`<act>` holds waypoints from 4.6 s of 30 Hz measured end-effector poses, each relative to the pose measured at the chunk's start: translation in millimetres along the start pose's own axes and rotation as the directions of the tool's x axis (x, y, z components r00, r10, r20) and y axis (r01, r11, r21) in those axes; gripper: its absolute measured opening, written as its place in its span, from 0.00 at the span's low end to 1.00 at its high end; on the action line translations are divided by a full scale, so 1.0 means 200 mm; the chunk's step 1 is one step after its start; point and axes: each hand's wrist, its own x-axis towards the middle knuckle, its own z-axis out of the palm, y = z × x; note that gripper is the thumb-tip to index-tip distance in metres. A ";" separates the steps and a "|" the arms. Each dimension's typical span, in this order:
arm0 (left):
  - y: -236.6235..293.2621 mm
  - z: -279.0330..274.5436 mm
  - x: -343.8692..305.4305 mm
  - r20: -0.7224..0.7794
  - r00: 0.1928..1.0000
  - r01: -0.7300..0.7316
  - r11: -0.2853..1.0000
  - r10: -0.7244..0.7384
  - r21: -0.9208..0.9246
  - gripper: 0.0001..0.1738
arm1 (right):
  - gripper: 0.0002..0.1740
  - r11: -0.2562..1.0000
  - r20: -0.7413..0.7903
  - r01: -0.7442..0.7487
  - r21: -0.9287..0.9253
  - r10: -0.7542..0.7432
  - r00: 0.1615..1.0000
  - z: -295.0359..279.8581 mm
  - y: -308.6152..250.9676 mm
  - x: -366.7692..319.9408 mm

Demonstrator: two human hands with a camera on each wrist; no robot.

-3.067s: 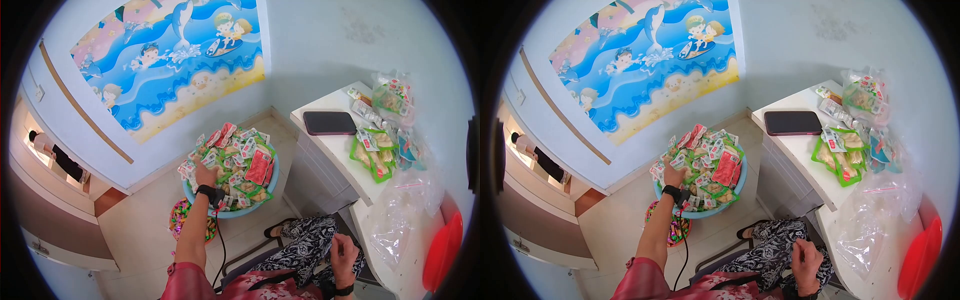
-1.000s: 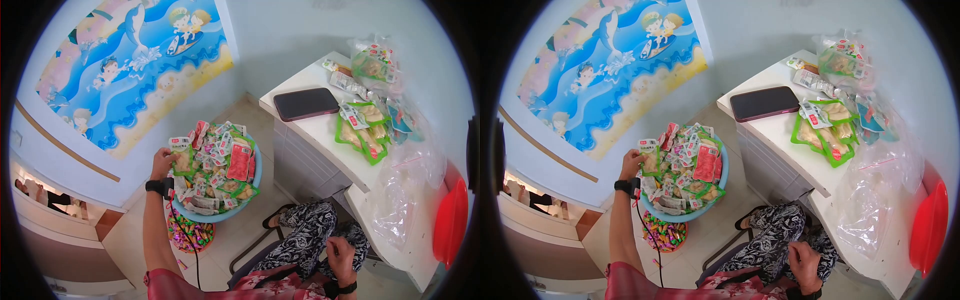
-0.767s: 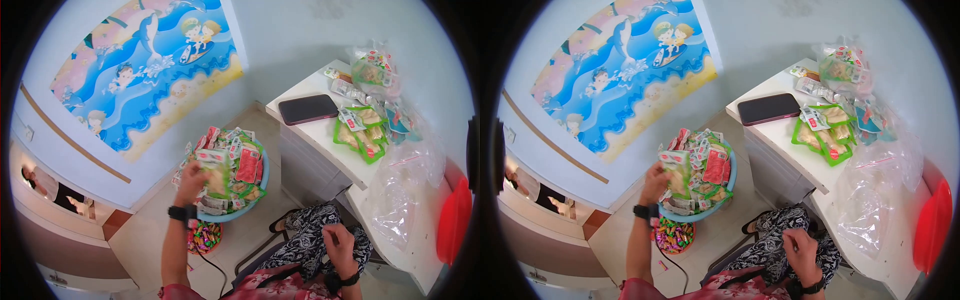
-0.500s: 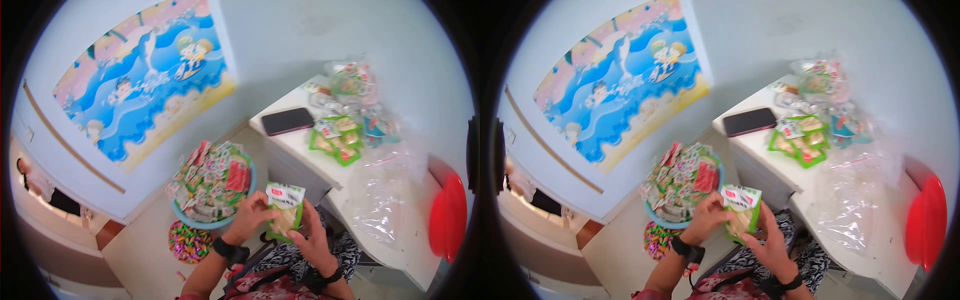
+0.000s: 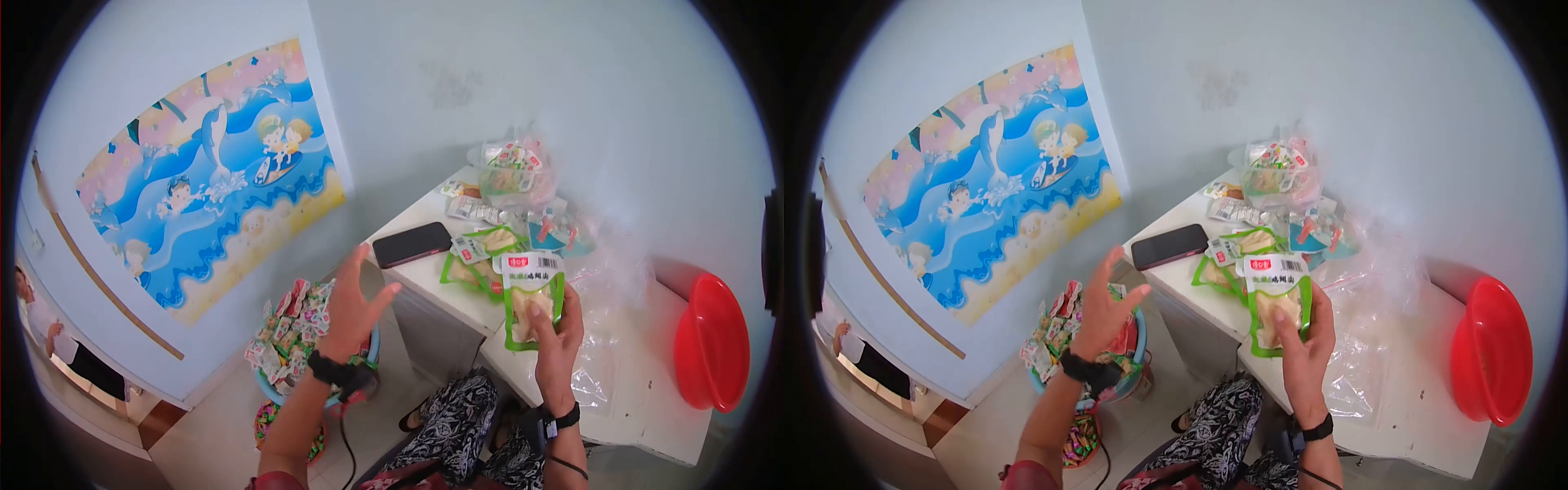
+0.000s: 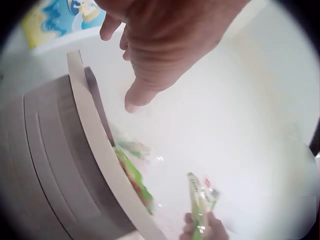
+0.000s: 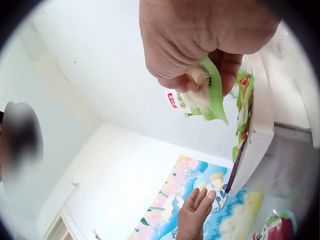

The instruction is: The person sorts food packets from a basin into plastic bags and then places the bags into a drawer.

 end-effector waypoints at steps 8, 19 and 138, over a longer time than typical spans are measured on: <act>-0.29 0.04 0.42 0.368 0.929 -0.008 0.997 -0.022 0.080 0.64 | 0.30 0.986 0.075 0.103 -0.135 -0.093 0.993 0.14 0.09 0.39; -0.29 -0.13 0.35 0.293 0.951 0.063 0.988 -0.102 0.139 0.63 | 0.33 0.658 0.161 0.402 -0.636 -0.396 0.904 0.21 0.38 0.67; 0.66 1.00 -0.54 0.540 0.840 0.141 0.937 0.057 -0.319 0.10 | 0.11 0.319 0.190 0.185 -0.929 -0.015 0.982 -0.90 -0.13 -0.32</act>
